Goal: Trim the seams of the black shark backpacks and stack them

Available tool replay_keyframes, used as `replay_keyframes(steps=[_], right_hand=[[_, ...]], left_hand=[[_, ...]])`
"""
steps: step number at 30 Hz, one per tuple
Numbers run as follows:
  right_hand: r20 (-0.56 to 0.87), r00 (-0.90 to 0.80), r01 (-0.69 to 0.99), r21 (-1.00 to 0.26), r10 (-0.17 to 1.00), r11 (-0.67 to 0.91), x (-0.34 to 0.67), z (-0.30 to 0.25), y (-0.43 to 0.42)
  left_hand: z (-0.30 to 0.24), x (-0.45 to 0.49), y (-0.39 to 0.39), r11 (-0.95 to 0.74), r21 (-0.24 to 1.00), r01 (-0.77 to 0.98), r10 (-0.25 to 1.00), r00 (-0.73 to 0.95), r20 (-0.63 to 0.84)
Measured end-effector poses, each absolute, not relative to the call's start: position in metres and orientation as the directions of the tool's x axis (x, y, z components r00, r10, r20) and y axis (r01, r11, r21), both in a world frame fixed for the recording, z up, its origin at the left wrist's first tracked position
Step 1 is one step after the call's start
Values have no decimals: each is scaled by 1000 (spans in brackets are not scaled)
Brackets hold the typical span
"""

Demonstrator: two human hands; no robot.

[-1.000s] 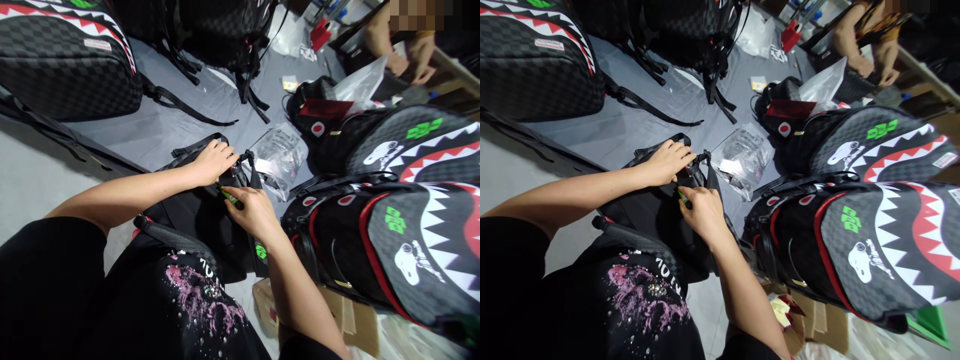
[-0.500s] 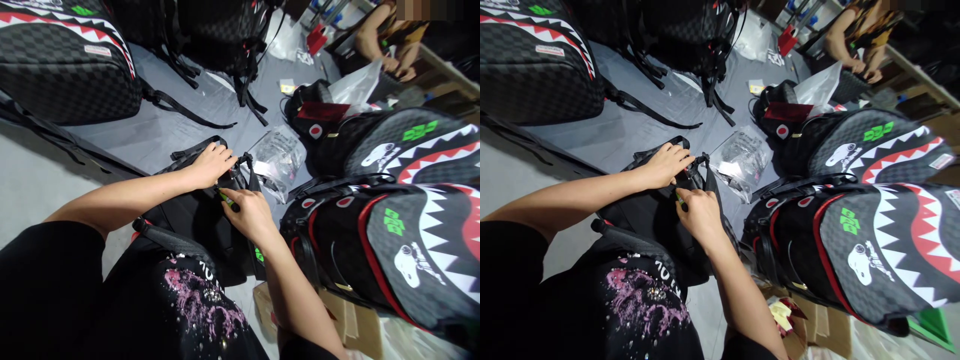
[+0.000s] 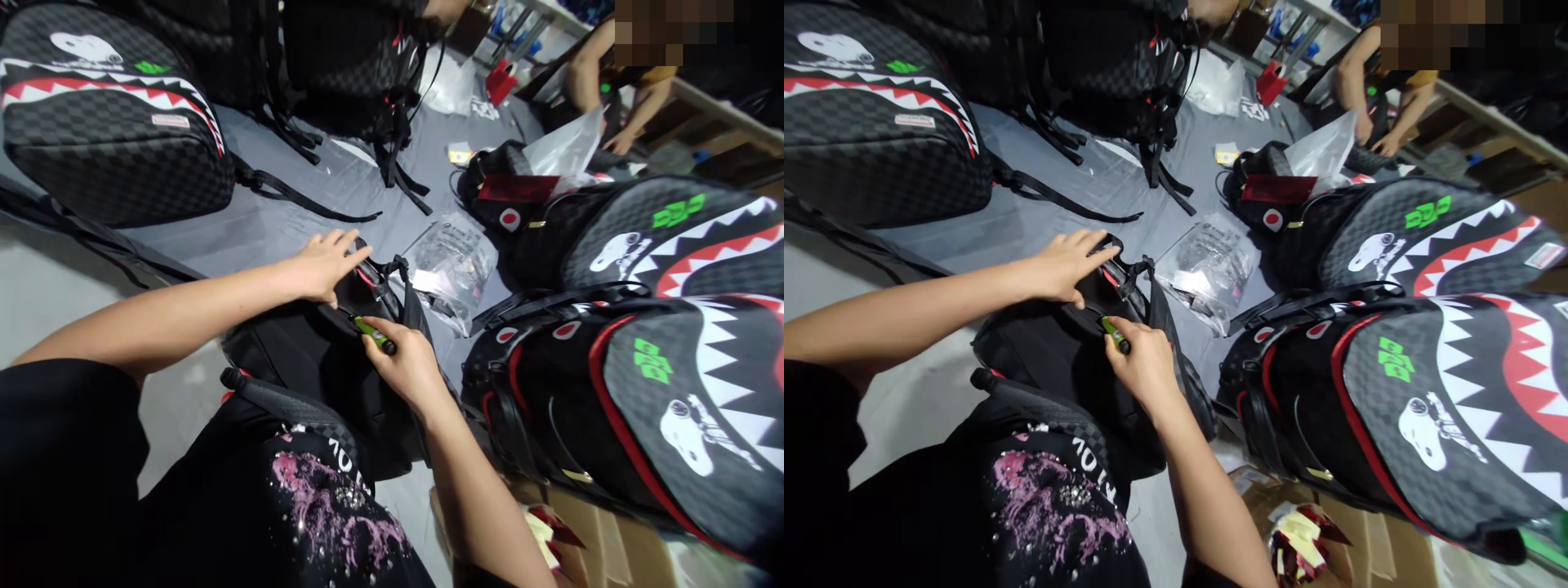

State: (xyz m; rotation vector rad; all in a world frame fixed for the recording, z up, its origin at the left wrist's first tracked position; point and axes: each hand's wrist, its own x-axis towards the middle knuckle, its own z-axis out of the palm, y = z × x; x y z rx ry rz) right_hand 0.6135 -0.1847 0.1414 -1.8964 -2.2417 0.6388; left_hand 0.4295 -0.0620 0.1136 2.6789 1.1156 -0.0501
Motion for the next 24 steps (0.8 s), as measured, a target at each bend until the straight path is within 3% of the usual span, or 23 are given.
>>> replay_keyframes(steps=[5, 10, 15, 24], right_hand=[[-20, -244, 782, -595, 969, 185, 597, 121, -186], [26, -196, 795, -581, 980, 174, 590, 106, -184], [57, -164, 780, -603, 985, 165, 588, 99, -181], [146, -141, 727, -656, 979, 203, 592, 97, -186]], left_hand=[[121, 416, -70, -601, 207, 772, 749, 634, -192], [126, 430, -81, -548, 99, 831, 789, 552, -269], [123, 434, -79, -548, 28, 836, 807, 537, -248], [129, 420, -68, -638, 121, 760, 698, 638, -326]])
